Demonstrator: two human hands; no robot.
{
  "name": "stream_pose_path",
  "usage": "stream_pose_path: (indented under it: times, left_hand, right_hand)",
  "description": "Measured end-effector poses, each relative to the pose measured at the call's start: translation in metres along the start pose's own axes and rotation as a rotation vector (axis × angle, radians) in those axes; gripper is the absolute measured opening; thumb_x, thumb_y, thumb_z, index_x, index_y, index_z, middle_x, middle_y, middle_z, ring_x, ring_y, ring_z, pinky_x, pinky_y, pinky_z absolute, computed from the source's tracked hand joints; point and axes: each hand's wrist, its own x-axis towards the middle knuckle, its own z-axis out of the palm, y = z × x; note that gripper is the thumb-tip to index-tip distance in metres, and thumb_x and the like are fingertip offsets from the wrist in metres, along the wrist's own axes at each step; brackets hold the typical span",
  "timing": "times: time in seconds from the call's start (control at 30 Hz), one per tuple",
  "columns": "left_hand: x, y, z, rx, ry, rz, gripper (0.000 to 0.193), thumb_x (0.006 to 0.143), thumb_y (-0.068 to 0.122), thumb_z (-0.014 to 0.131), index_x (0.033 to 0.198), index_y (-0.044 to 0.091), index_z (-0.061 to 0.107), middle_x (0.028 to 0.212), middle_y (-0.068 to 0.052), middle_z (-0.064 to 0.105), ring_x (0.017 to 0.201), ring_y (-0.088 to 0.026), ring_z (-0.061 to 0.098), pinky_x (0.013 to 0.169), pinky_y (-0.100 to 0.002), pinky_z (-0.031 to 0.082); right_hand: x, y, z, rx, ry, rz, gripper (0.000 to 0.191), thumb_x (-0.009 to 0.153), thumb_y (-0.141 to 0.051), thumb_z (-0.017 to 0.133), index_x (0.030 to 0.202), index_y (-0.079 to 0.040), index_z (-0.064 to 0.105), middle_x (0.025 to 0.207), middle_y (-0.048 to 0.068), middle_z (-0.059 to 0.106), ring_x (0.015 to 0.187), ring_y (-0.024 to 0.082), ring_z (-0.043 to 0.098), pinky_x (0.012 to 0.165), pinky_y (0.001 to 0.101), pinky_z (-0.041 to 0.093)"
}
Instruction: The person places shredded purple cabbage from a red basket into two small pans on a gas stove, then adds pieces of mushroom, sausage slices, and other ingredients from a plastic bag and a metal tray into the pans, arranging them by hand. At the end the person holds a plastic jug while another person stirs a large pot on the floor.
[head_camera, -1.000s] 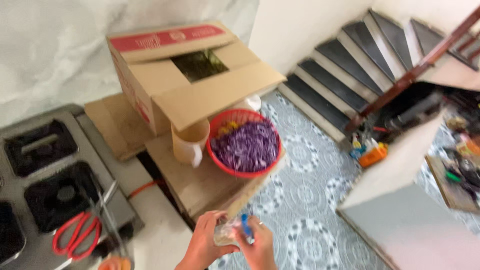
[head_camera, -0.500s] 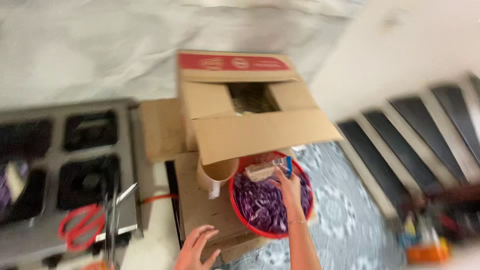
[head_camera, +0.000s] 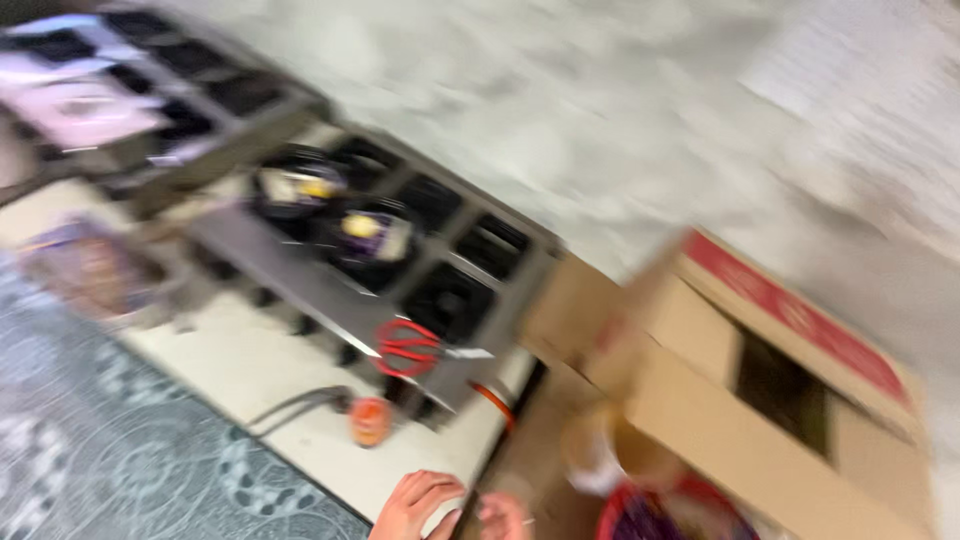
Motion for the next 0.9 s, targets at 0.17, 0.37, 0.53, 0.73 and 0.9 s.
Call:
stream_pose_path:
  times: [0.17, 0.37, 0.53, 0.73, 0.9]
  left_hand:
    - [-0.048, -0.072, -0.128, 0.134, 0.246, -0.251, 0.027, 0.077, 0.01, 0.082, 0.104, 0.012, 0.078, 0.107, -0.005, 0.076, 0.102, -0.024, 0.073, 0.088, -0.037, 0.055]
    - [-0.103, -0.138, -0.294, 0.232, 0.317, -0.338, 0.024, 0.077, 0.008, 0.079, 0.101, 0.011, 0.078, 0.105, -0.009, 0.075, 0.101, -0.028, 0.074, 0.087, -0.038, 0.056]
    - [-0.118, -0.168, -0.393, 0.272, 0.262, -0.308, 0.024, 0.078, 0.008, 0.077, 0.102, 0.008, 0.075, 0.106, -0.011, 0.074, 0.101, -0.03, 0.071, 0.087, -0.04, 0.054]
    - [-0.073, -0.212, -0.451, 0.197, 0.192, -0.31, 0.022, 0.08, 0.007, 0.077, 0.103, 0.008, 0.075, 0.105, -0.011, 0.074, 0.097, -0.029, 0.07, 0.084, -0.04, 0.053]
    - [-0.025, -0.259, -0.518, 0.295, 0.277, -0.313, 0.023, 0.076, 0.008, 0.076, 0.1, 0.009, 0.073, 0.101, -0.009, 0.073, 0.101, -0.032, 0.068, 0.089, -0.044, 0.052]
  right_hand:
    - [0.059, -0.063, 0.151, 0.223, -0.167, 0.098, 0.015, 0.088, -0.009, 0.068, 0.103, -0.009, 0.071, 0.093, 0.004, 0.072, 0.068, 0.009, 0.066, 0.064, 0.0232, 0.053]
    - [0.15, -0.155, 0.275, 0.226, -0.096, 0.246, 0.013, 0.09, -0.007, 0.07, 0.102, -0.005, 0.073, 0.084, 0.001, 0.073, 0.068, 0.006, 0.064, 0.063, 0.0205, 0.05]
    - [0.214, -0.213, 0.364, 0.03, -0.21, 0.234, 0.011, 0.089, -0.009, 0.074, 0.1, -0.005, 0.076, 0.071, 0.006, 0.064, 0.055, 0.013, 0.05, 0.052, 0.0275, 0.042]
    - [0.282, -0.192, 0.438, -0.026, -0.207, 0.156, 0.013, 0.089, -0.011, 0.072, 0.101, -0.006, 0.074, 0.079, 0.004, 0.071, 0.055, 0.012, 0.059, 0.052, 0.0279, 0.047]
    - [0.335, -0.18, 0.487, -0.116, -0.172, 0.089, 0.013, 0.092, -0.013, 0.071, 0.102, -0.005, 0.074, 0.08, 0.006, 0.071, 0.059, 0.013, 0.06, 0.057, 0.0285, 0.048]
